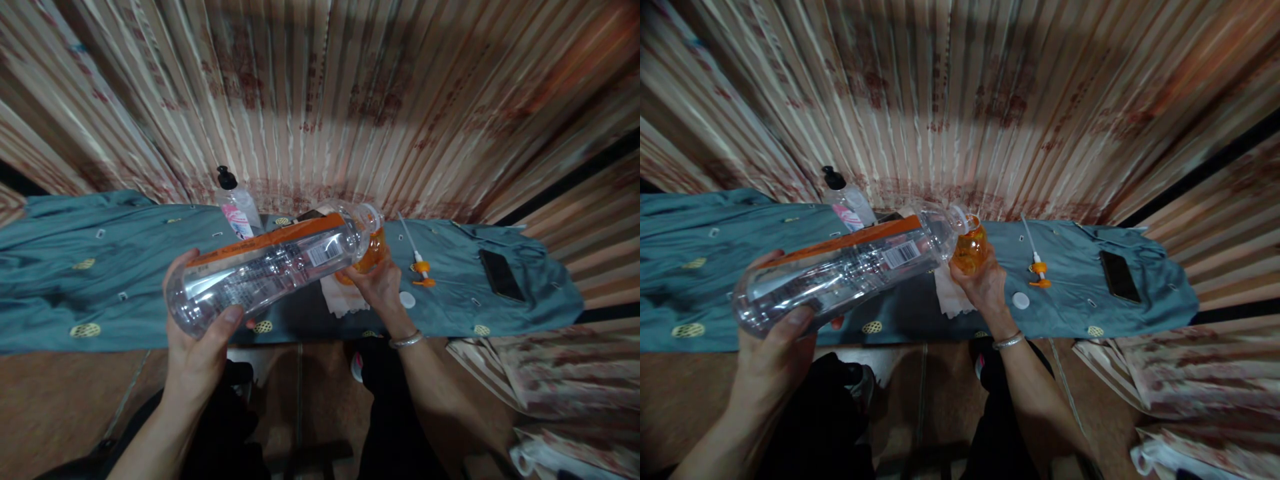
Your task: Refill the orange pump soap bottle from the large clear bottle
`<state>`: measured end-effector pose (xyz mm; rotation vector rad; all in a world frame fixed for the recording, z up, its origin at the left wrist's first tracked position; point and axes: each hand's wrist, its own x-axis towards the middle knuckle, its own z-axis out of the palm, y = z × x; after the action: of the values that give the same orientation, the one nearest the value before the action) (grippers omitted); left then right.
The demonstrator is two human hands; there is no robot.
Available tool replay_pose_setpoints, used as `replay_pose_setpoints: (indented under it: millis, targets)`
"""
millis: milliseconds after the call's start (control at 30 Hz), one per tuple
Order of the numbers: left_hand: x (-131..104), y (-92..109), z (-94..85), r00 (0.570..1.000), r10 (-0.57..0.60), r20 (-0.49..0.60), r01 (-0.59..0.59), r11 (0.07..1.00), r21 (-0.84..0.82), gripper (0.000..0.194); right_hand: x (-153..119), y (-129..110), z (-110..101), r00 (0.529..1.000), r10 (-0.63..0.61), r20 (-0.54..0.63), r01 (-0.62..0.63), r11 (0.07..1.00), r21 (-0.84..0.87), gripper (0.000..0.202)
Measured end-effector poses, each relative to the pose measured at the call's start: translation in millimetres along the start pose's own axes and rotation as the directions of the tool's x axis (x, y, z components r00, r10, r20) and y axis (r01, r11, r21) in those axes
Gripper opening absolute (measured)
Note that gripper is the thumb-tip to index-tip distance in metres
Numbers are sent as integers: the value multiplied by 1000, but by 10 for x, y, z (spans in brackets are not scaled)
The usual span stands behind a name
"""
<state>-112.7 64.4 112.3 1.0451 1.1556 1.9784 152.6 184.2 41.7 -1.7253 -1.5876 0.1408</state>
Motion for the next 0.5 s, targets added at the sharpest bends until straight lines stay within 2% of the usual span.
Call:
replay_pose_setpoints:
  millis: [233,500]
  targets:
    - [8,41,27,1000,13,11,-13,1000,8,102,9,18,-4,1000,-2,18,2,1000,8,74]
    - [3,18,-3,999,29,34,-29,1000,7,101,0,20,13,1000,-13,8,13,1000,7,73]
